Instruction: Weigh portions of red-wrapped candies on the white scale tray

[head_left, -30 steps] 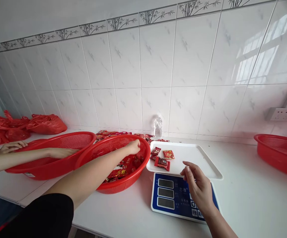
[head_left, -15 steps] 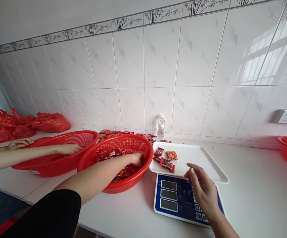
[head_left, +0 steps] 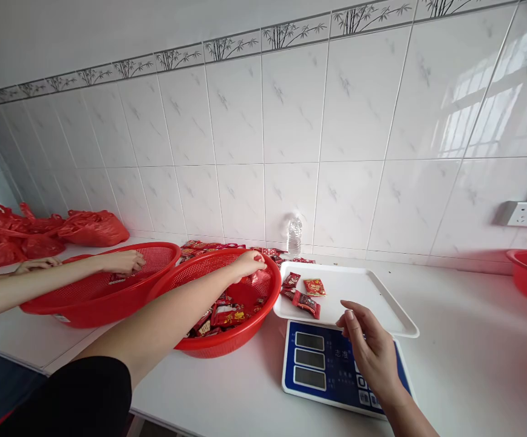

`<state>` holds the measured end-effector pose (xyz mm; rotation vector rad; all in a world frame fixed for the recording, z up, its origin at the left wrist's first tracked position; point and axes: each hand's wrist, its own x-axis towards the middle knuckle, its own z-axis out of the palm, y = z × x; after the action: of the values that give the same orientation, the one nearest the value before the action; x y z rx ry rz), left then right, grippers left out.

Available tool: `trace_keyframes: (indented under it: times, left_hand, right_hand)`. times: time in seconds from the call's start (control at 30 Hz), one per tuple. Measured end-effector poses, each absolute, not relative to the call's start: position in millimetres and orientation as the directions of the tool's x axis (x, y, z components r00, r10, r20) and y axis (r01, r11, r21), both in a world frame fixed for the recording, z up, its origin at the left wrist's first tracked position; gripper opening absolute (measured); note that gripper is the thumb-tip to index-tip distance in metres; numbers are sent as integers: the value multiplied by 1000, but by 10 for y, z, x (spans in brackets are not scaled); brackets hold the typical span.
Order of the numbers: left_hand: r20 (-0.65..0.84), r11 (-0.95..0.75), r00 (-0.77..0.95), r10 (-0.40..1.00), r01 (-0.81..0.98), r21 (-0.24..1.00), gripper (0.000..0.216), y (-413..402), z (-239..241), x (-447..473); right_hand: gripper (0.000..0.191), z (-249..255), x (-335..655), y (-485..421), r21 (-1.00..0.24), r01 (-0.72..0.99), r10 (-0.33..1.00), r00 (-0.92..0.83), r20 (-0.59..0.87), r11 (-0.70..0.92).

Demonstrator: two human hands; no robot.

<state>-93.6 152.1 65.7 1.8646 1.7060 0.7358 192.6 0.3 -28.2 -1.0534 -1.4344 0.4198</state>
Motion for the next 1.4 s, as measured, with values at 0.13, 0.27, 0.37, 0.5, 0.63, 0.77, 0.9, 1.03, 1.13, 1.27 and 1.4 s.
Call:
trace_keyframes:
  times: [0.13,0.27,0.37,0.5,0.63,0.77,0.9,1.03,1.13,1.27,1.4]
  left_hand:
    - [4,-101,173,985,556,825,20,1371,833,-559]
    - [1,-180,315,949,538,824,38,1180,864,-165]
    - [18,-319,426,904,648,691,61,1088,809,-7]
    - [-71,-506,594,801,736,450,78,1036,655,68]
    - [-23,-521,592,806,727,447,69,1023,630,110]
    - [228,-482,458,859,576,660,55,824,846,130]
    - [544,-601,259,798,266,754,38,312,877,107]
    - [773,-787,173,610,251,564,17,-89,424,47]
    - [837,-840,178,517,292,457,11,-110,28,-7]
    - [828,-855,247,504,278,437,10,17,-171,-102]
    - [749,-804,291,595,210,557,15,26,-160,-167]
  right_hand:
    - [32,-271,1918,-3,-790,335,792,168,587,514]
    - [33,-276,1913,6,-796,322,795,172,581,512]
    - [33,-280,1916,9,-796,318,797,166,581,515]
    - [32,-273,1920,1,-791,319,792,164,588,521]
    - [32,-259,1919,-5,-781,315,781,161,604,539]
    - [31,-241,1911,-11,-766,333,770,155,619,549]
    - [30,-233,1915,-27,-738,384,752,149,642,555]
    - [32,-230,1911,-11,-710,451,733,159,661,541]
    - [36,-202,1881,59,-701,517,759,140,636,492]
    - [35,-97,1826,220,-655,641,833,45,552,400]
    - [34,35,1755,363,-657,693,899,29,436,297]
